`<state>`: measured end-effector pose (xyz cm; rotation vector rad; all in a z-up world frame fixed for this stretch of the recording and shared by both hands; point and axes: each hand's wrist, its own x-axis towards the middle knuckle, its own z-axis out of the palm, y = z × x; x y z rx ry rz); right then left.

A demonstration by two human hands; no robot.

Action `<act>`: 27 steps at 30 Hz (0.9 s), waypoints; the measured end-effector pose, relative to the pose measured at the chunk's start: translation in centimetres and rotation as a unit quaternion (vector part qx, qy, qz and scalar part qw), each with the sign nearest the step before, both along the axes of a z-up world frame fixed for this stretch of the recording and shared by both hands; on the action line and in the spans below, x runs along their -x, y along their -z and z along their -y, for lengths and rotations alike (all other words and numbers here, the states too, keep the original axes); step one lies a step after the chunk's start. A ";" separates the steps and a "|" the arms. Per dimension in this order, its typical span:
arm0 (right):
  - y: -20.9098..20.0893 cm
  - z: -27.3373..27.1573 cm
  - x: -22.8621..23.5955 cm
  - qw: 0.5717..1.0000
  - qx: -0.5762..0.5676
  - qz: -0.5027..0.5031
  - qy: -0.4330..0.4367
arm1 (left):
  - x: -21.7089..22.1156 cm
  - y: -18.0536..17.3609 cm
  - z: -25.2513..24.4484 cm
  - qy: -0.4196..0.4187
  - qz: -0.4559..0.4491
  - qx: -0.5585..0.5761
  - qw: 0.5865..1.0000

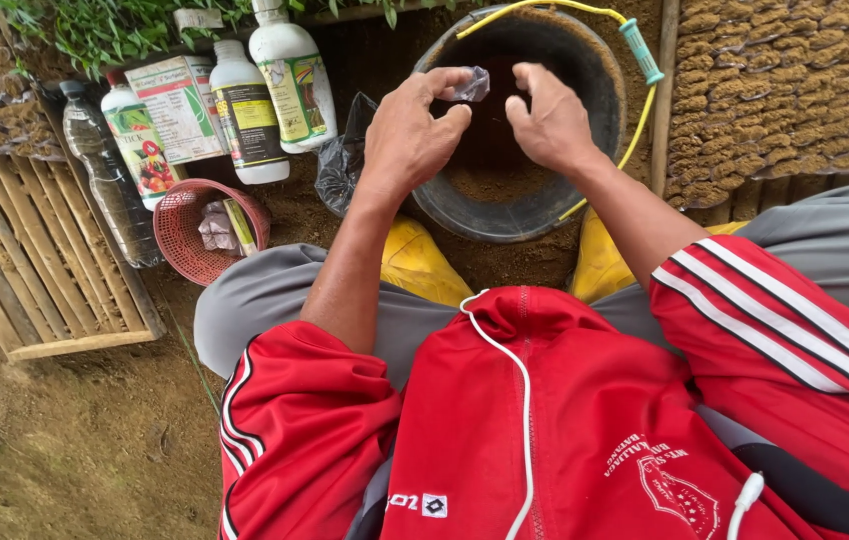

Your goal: Filling small plastic bags with soil from a bucket and placing them in a seedling tray.

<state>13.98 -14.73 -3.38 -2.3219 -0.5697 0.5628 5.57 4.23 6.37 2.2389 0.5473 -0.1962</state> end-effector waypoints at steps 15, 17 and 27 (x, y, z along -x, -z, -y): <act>12.5 -5.5 2.0 0.982 0.108 0.156 -0.004 | 0.4 -0.2 -1.4 -0.024 -0.006 0.022 0.999; 15.4 -5.2 2.2 0.986 0.113 0.120 -0.007 | 0.6 -0.1 -1.4 -0.019 0.006 0.021 1.000; 13.0 -6.5 3.9 0.918 0.215 0.125 -0.309 | 0.8 0.2 -1.5 -0.006 0.003 0.003 1.000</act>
